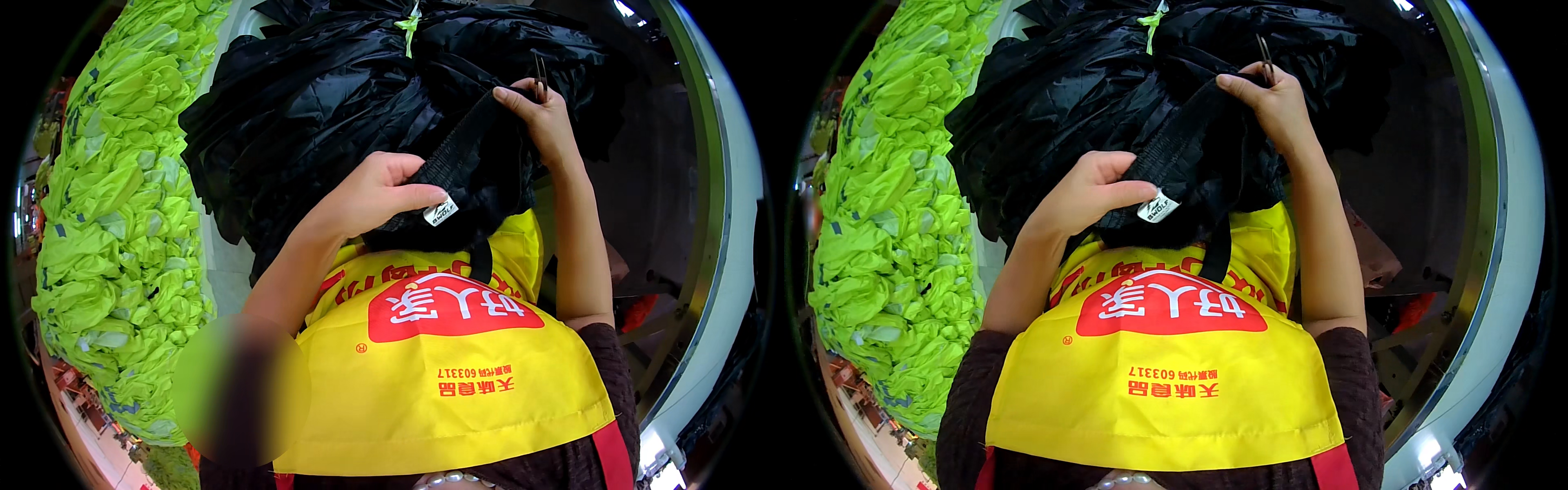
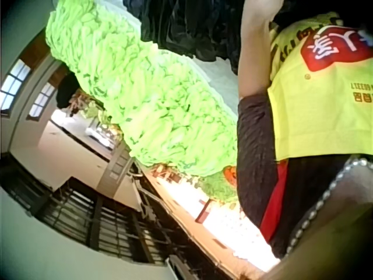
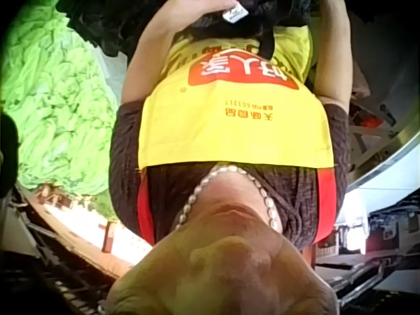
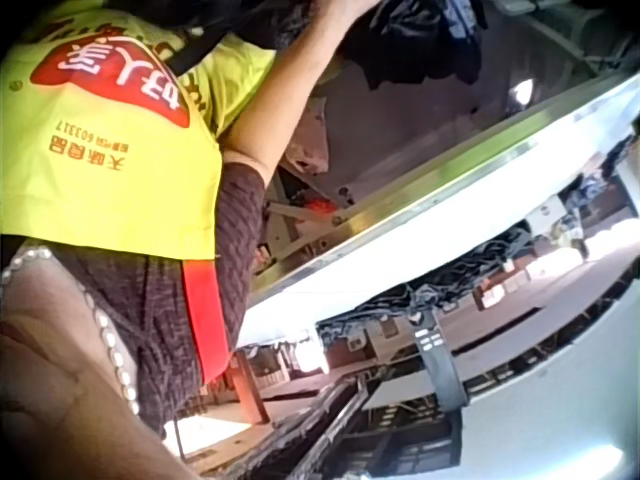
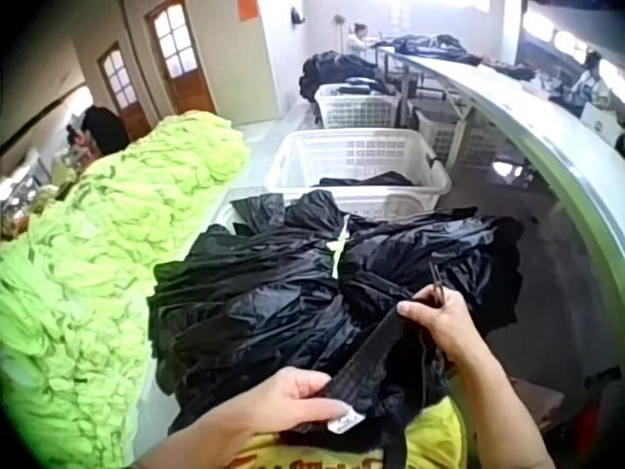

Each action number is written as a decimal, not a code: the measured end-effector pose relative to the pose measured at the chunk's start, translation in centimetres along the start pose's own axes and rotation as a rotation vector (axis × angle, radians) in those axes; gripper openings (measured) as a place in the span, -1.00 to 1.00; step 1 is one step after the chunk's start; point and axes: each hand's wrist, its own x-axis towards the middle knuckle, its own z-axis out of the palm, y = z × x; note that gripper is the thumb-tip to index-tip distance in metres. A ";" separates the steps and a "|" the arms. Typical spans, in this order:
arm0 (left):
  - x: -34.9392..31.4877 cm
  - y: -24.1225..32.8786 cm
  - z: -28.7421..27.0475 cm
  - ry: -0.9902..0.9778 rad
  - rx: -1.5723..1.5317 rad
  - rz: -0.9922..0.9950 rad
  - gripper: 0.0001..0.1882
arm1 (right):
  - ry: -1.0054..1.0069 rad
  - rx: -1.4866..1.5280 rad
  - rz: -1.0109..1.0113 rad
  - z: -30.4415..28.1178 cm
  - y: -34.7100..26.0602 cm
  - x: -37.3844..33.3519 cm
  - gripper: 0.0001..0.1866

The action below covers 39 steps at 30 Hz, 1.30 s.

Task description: The person ties a black plastic bag using a green ribbon. They gather the top of the bag, wrap the ribbon around it, and tie a secure knot.

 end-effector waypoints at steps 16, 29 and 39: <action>1.2 -1.3 1.9 -0.006 -0.314 0.191 -0.81 | -0.053 -0.075 0.014 3.5 6.2 -0.6 -0.64; 0.9 -2.1 1.4 -0.004 -0.301 0.179 -0.74 | 0.080 -0.347 -0.566 1.8 -2.6 -5.0 -0.67; 0.3 -3.4 1.4 -0.005 -0.121 0.239 -0.76 | -0.301 0.441 0.243 4.2 -3.4 -8.5 -0.83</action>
